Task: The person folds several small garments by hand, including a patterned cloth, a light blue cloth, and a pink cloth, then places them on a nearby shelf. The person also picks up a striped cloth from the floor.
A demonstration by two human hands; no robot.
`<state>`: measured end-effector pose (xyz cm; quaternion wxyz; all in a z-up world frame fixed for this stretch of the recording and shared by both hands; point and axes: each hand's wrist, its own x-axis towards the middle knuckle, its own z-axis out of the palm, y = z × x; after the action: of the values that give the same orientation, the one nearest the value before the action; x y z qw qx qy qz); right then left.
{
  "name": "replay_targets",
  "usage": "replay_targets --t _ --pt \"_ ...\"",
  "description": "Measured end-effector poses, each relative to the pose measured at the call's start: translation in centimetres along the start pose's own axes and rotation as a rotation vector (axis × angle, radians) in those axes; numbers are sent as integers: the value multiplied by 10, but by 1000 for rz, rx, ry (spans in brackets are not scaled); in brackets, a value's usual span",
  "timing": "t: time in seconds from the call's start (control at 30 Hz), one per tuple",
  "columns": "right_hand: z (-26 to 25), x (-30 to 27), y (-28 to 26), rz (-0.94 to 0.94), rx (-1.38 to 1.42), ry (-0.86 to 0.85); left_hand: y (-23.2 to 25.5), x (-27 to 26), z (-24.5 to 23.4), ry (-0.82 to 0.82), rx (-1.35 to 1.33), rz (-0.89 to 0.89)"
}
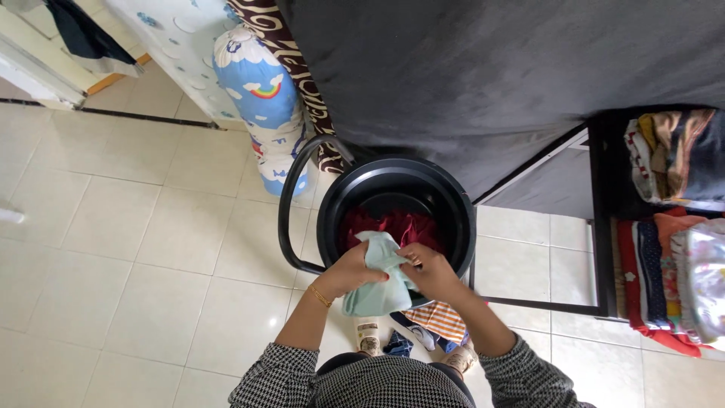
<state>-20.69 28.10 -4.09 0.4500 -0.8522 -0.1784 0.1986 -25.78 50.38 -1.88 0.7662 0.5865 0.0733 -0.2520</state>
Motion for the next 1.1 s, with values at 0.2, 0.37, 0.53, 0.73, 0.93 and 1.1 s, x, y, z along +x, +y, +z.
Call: replay_targets --t 0.2,0.37,0.53,0.73,0.93,1.1 --pt "-40 4 -12 107 261 -21 32 -12 13 183 456 -11" --pt "-63 7 -16 87 422 42 22 -1 15 188 561 55" --pt "-72 5 -12 70 458 78 19 -1 15 176 556 78" --pt "-65 3 -4 88 556 115 4 3 4 115 596 51" --pt "-70 -8 -15 127 599 184 -73 46 -49 325 1075 -89" --pt "-72 -6 23 105 260 182 -5 13 -14 405 495 -195"
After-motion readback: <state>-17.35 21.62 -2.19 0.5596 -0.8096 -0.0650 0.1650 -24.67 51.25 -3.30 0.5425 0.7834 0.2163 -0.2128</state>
